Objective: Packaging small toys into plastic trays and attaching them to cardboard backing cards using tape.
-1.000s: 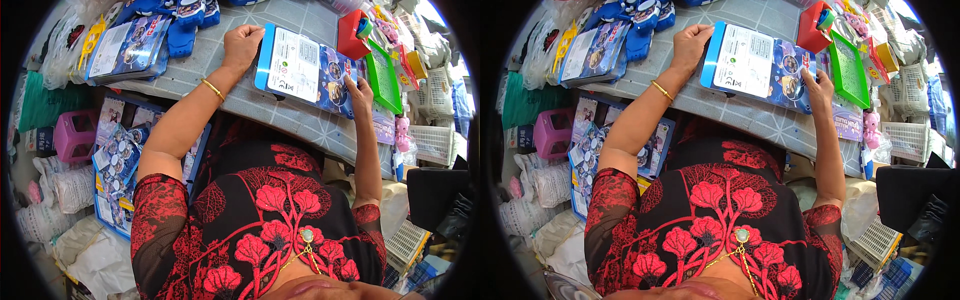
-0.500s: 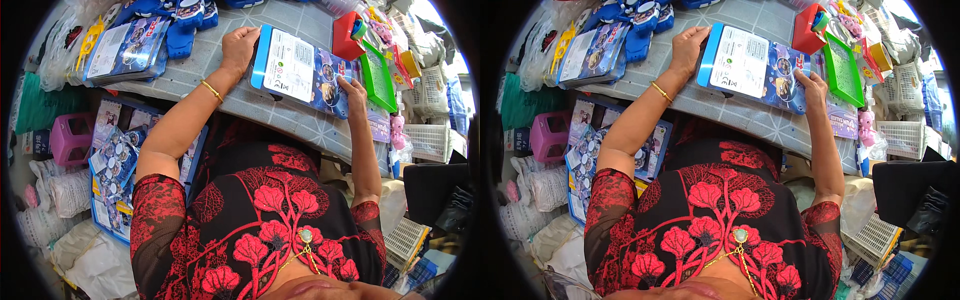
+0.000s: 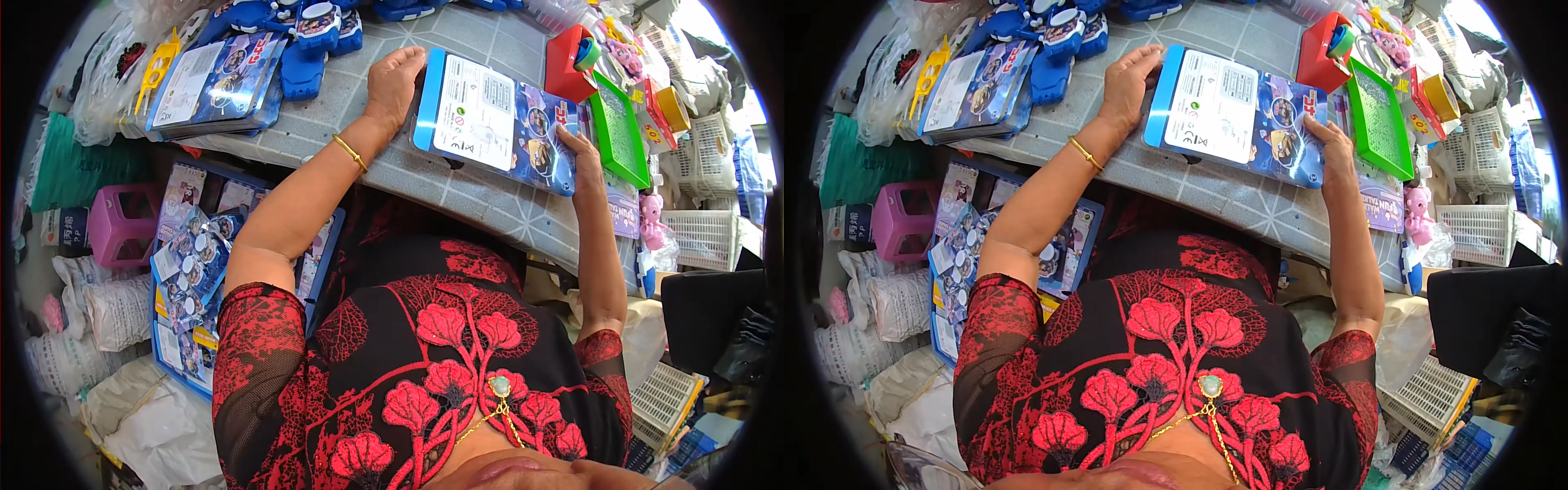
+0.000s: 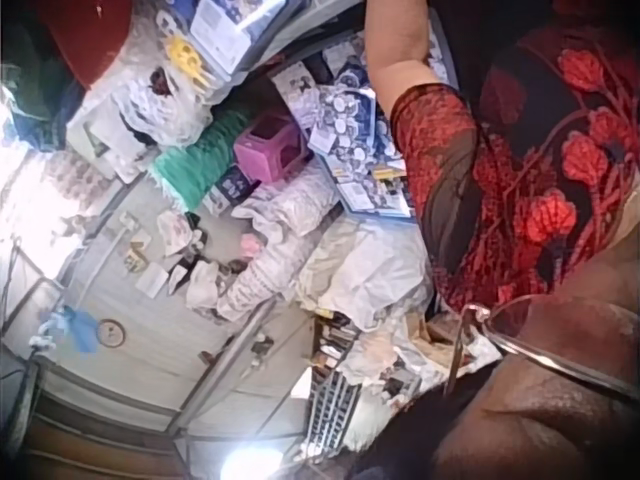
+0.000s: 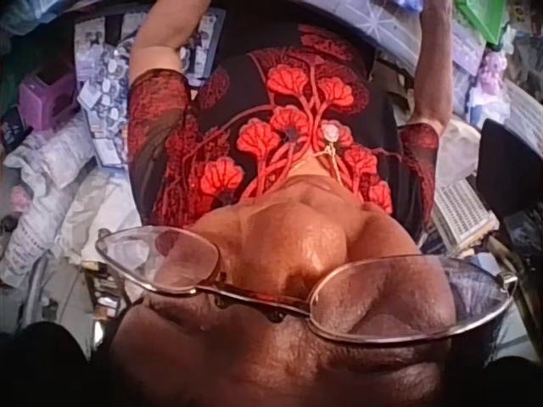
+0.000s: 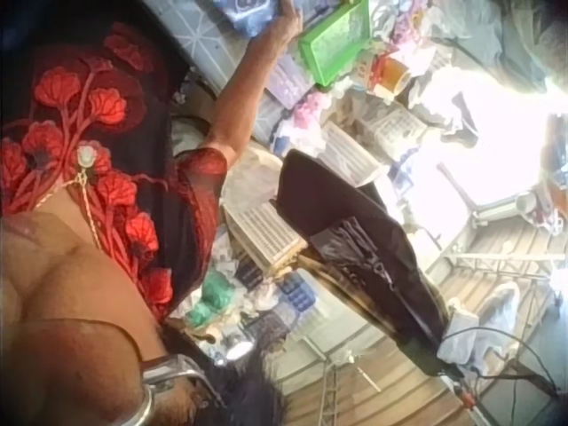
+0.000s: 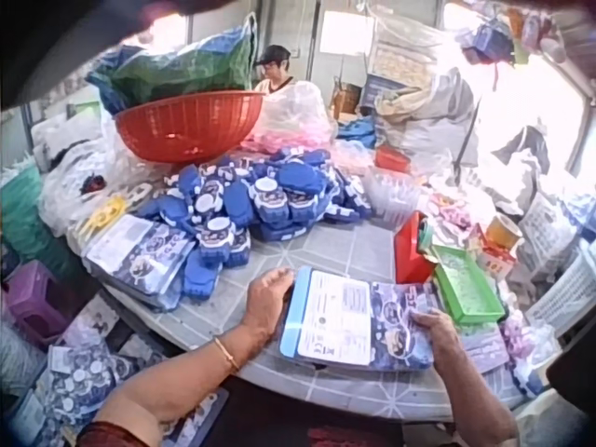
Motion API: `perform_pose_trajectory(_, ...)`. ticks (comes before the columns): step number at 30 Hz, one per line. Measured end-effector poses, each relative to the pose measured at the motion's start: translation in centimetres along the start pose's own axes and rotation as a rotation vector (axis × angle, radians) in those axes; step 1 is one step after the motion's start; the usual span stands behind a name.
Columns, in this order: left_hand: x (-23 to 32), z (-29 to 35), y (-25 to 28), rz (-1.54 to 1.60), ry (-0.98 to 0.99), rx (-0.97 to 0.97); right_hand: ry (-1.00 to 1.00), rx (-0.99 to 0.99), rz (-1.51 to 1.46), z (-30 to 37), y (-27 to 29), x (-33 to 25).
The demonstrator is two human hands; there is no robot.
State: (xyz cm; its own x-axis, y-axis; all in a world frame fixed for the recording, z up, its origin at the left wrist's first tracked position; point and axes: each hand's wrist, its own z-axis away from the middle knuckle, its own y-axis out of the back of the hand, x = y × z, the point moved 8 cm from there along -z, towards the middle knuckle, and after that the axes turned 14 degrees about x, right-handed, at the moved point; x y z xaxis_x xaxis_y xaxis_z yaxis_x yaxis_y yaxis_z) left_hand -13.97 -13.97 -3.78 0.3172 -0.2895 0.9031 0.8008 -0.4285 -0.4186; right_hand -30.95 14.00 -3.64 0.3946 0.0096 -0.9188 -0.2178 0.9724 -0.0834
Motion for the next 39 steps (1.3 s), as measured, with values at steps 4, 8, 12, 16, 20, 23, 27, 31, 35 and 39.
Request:
perform_pose_trajectory(4, -0.1, 0.0, -0.1, -0.063, -0.040, -0.045, 0.029, -0.054, 0.079, 0.1, 1.3, -0.1)
perform_pose_trajectory(8, -0.2, -0.2, -0.1, -0.070, -0.056, -0.060, -0.007, -0.096, 0.100, 0.2, 0.7, 0.1)
perform_pose_trajectory(12, -0.4, -0.3, -0.2, -0.150, -0.077, -0.069, -0.021, -0.045, 0.041, 0.0, 0.4, 0.1)
perform_pose_trajectory(16, -0.7, -0.5, 0.1, -0.161, -0.070, -0.058, -0.015, -0.026, 0.082, -0.3, 0.1, -0.1)
perform_pose_trajectory(20, 0.3, 0.2, 0.1, -0.164, -0.152, -0.096, 0.028, -0.049, 0.159, -0.6, -0.2, -0.3)
perform_pose_trajectory(23, 2.7, 2.5, 1.3, -0.281, -0.306, -0.069, 0.060, -0.091, 0.145, -1.2, -0.1, 0.1)
perform_pose_trajectory(27, 3.3, 6.5, 3.4, -0.492, -0.317, -0.142, 0.069, -0.082, 0.134, -1.6, 0.0, 0.2)
perform_pose_trajectory(31, 4.1, 8.5, 3.2, -0.362, -0.386, -0.250, 0.074, -0.069, 0.111, -1.7, -0.1, 0.4)
perform_pose_trajectory(35, 4.3, 8.2, 3.0, -0.419, -0.390, -0.340, 0.069, -0.081, 0.103, -1.6, -0.3, 0.4)
perform_pose_trajectory(39, 3.9, 7.7, 2.9, -0.434, -0.339, -0.371, 0.066, -0.064, 0.131, -1.4, -0.5, 0.2)
